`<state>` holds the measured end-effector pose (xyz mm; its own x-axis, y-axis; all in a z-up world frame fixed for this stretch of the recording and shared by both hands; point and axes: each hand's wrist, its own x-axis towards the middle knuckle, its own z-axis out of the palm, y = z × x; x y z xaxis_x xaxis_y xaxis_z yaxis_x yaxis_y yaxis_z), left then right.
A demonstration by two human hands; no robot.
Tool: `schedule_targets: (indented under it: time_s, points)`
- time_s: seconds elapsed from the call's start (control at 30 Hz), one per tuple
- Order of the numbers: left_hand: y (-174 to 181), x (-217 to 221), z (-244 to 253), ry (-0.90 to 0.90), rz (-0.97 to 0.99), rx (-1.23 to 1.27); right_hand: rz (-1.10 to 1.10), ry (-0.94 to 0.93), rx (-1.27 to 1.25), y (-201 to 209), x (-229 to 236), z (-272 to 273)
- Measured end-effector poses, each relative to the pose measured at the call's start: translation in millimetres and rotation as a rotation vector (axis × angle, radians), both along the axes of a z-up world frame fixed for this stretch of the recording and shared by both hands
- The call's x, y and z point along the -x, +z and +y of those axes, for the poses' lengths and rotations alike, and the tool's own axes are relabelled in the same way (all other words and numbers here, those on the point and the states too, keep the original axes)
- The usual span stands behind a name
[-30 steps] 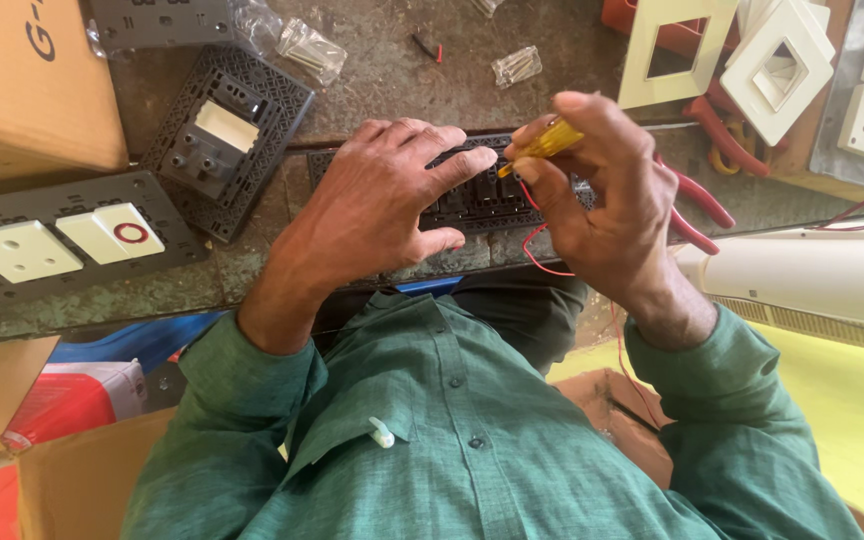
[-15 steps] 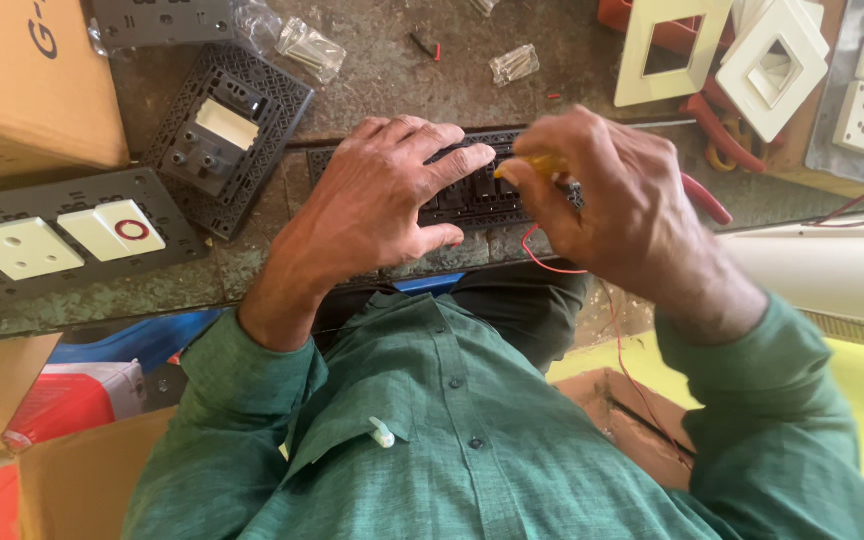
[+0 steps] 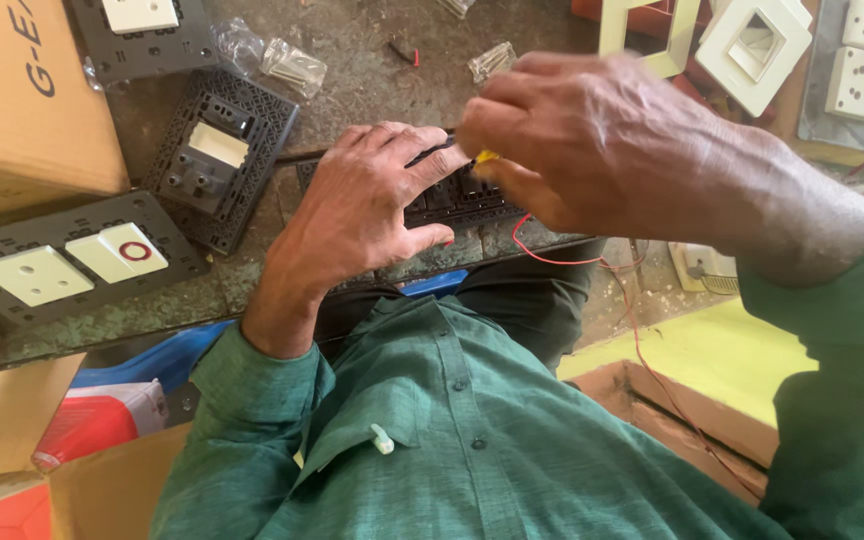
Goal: The person wires a switchboard by stripping red wires using pliers and inserting them into the terminals of electrical switches using a screwdriver.
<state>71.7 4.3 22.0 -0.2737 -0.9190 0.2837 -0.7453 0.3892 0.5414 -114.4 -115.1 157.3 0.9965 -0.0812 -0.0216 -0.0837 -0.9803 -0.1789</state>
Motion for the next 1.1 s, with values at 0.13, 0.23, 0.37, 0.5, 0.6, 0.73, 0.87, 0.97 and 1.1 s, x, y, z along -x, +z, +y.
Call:
schedule_targets:
  time_s: [0.13,0.23,0.37,0.5,0.6,0.73,0.87,0.97,1.1]
  points:
    - [-1,1,-1,-0.003,-0.012,-0.001,0.027,0.111,-0.022,0,-1,-3]
    - [-2,-1,-1,-0.007,-0.026,0.017,-0.123,0.136,-0.088,0,-1,-2]
    - [-2,-1,-1,-0.009,-0.022,0.013,0.245,-0.100,0.088,-5,0,-1]
    - [-2,-1,-1,-0.015,-0.039,0.028,0.020,0.069,0.015,-2,0,-2]
    - [-1,-1,-1,-0.012,-0.034,0.017,0.227,0.028,0.128,0,-2,1]
    - [3,-1,0,-0.013,-0.052,0.028,0.075,0.020,0.011,-2,-4,-2]
    - [8,1,11,0.042,-0.082,0.076,0.166,-0.023,0.104,-4,0,-1]
    - [5,12,22,0.165,-0.180,0.256,0.252,-0.037,0.104,-3,1,0]
    - [0,47,40,0.162,0.030,0.364,0.189,-0.074,0.073,-6,-1,3]
